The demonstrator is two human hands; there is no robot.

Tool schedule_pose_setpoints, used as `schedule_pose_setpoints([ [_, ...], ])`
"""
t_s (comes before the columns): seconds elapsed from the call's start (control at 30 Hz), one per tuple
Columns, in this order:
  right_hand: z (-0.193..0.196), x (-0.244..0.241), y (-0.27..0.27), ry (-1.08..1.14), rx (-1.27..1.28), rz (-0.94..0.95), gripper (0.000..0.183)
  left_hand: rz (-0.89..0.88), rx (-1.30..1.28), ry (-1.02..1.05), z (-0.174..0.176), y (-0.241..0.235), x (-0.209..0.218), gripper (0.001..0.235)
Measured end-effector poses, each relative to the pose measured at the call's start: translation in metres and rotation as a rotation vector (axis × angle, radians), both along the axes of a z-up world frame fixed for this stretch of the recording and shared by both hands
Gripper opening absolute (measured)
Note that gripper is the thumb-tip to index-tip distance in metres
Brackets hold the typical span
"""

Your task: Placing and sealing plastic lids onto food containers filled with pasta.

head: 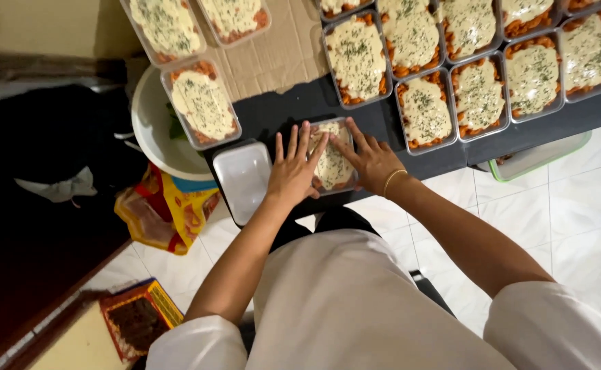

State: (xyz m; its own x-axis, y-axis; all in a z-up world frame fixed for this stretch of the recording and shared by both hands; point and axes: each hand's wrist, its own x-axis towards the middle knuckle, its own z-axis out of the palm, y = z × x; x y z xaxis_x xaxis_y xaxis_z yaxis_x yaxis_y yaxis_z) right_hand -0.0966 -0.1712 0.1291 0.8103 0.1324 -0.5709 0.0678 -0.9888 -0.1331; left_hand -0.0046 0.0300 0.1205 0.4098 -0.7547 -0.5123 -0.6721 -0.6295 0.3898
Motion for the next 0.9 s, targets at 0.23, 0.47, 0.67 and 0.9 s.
schedule_pose_setpoints([
  [0.23, -0.016, -0.011, 0.006, -0.248, 0.686, -0.498, 0.126, 0.444, -0.292, -0.037, 0.013, -0.006, -0.036, 0.129],
  [0.47, -0.065, -0.015, 0.026, -0.093, 0.809, -1.166, 0.045, 1.200, -0.416, 0.465, -0.008, -0.008, -0.051, 0.093],
  [0.67, -0.061, 0.078, 0.039, -0.189, 0.968, -1.099, 0.035, 1.246, -0.503, 0.314, -0.007, 0.002, 0.022, 0.094],
  [0.9, -0.070, 0.166, 0.066, -0.280, 0.839, -1.016, 0.049, 1.164, -0.379, 0.461, 0.087, 0.026, 0.080, 0.099],
])
